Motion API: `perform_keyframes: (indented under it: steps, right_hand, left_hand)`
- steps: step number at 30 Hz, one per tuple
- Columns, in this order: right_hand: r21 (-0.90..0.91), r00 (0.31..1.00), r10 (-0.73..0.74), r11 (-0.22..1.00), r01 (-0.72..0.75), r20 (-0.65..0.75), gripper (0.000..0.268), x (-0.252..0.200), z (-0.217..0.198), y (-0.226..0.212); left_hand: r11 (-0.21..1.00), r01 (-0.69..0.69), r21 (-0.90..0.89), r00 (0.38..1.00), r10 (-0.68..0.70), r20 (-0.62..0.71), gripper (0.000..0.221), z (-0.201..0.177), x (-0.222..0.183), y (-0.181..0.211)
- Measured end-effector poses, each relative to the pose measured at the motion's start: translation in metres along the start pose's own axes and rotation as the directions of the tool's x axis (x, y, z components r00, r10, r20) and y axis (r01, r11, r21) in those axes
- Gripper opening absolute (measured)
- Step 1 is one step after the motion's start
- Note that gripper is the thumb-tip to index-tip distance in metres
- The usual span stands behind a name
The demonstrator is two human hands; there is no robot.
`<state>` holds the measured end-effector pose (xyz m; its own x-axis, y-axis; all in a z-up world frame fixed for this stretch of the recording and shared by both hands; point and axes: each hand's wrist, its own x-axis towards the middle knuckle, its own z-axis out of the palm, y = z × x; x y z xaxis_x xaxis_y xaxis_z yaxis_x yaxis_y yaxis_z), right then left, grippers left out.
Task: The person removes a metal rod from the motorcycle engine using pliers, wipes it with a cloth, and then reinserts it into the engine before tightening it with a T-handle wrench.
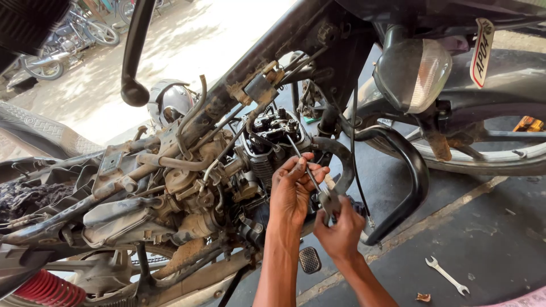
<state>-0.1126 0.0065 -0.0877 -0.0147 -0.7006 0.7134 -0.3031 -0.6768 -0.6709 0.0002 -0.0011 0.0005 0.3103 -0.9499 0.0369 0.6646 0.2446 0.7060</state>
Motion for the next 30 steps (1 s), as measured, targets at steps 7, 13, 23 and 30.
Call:
perform_keyframes:
  steps: [7,13,23,30]
  right_hand:
    - [0.112,0.993,0.105,0.988,-0.11,0.052,0.022,0.011,-0.003,-0.014]
    - [0.107,0.915,-0.167,0.97,0.22,-0.368,0.027,-0.008,0.015,0.019]
    - [0.044,0.89,-0.219,0.965,0.258,-0.401,0.026,-0.006,0.011,0.009]
    - [0.061,0.954,-0.127,0.987,0.149,-0.27,0.02,-0.004,0.01,-0.008]
  left_hand:
    - [1.0,0.007,0.03,1.0,-0.007,-0.016,0.02,-0.001,0.001,0.002]
    - [1.0,0.001,0.006,1.0,-0.001,0.019,0.021,-0.005,0.005,-0.002]
    - [0.999,-0.001,-0.051,1.0,0.001,0.002,0.021,-0.01,0.007,0.0]
    - [1.0,0.008,-0.005,1.0,-0.008,-0.003,0.02,-0.018,0.024,-0.001]
